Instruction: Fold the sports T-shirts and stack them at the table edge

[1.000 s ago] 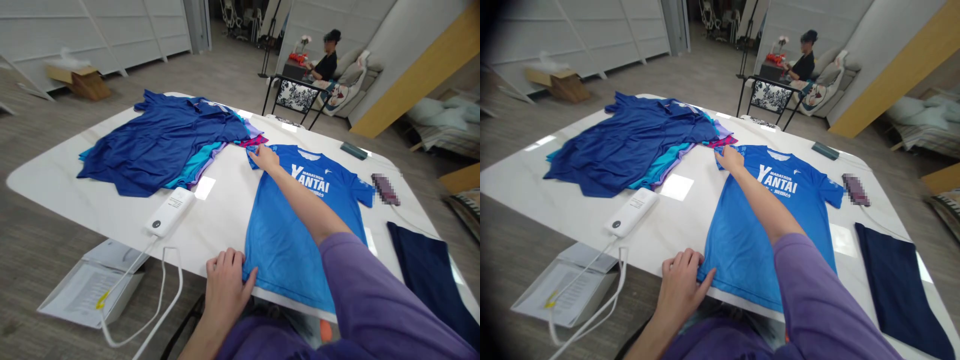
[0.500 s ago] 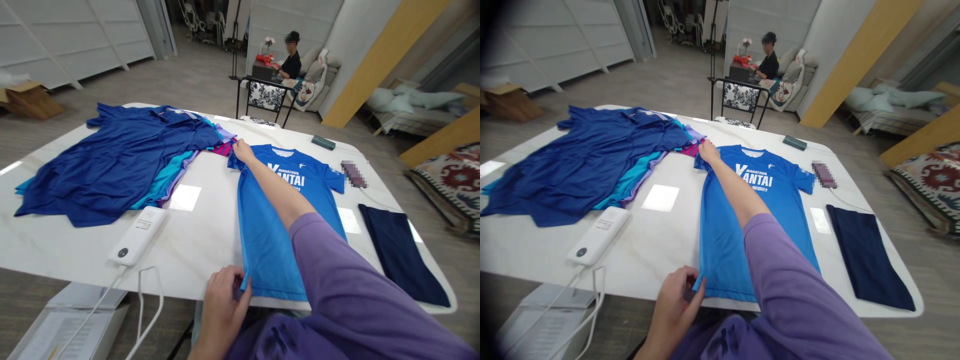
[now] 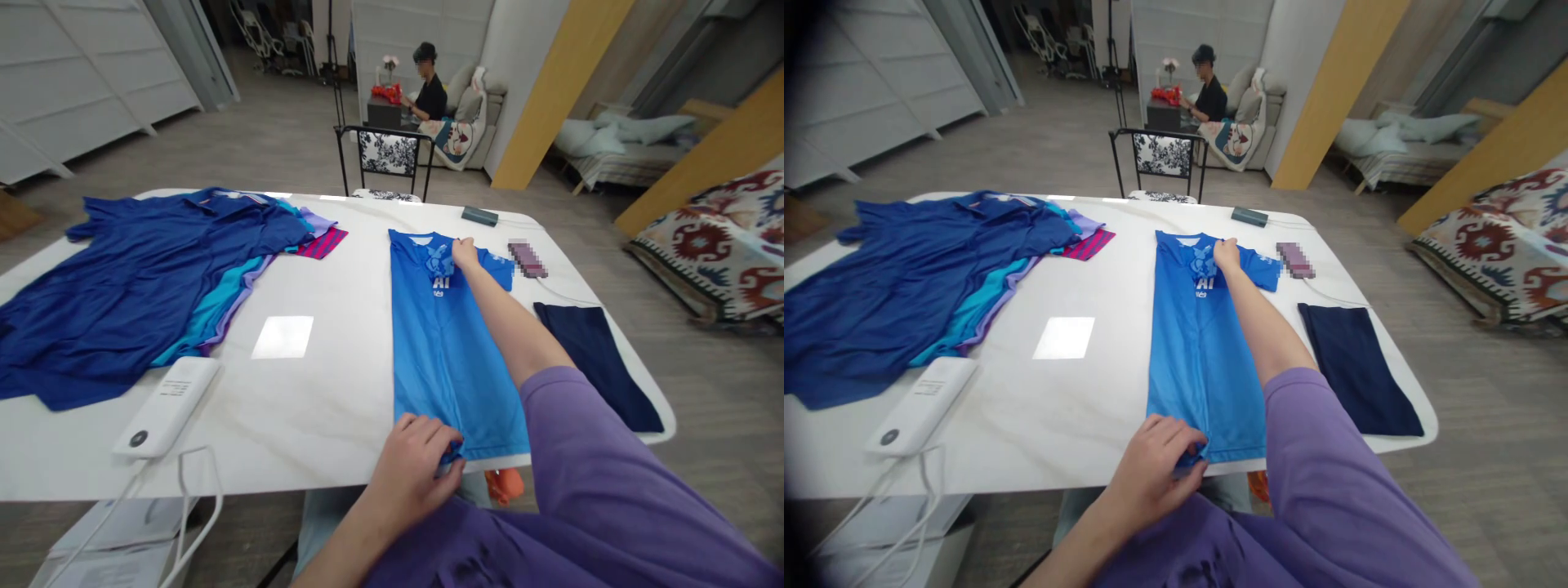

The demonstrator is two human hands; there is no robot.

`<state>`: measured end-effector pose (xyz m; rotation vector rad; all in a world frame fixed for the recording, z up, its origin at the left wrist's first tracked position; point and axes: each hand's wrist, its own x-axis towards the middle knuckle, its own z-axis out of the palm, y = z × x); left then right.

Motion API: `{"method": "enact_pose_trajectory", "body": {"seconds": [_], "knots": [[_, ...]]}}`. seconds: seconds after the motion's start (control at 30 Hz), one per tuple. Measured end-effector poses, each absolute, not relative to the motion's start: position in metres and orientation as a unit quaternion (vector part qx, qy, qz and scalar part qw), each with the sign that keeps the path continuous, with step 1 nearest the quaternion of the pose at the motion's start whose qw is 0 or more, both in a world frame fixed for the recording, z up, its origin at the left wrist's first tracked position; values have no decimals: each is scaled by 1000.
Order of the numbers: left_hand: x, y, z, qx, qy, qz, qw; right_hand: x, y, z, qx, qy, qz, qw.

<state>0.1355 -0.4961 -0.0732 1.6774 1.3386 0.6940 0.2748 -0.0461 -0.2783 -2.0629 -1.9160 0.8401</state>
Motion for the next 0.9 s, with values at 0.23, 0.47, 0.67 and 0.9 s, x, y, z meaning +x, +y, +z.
{"method": "enact_pose_trajectory", "body": {"seconds": [0.23,0.47,0.67,0.9], "knots": [[133,-480,-116,723,588,182,313,282,-75,-284,-604,-755,255,-9],[133,-498,-135,742,614,83,256,250,-87,-301,-588,-741,266,-189],[130,-498,-131,717,616,76,319,229,-66,-314,-534,-798,259,-101],[111,-506,-133,713,616,58,330,160,-33,-350,-543,-769,320,-103]]}}
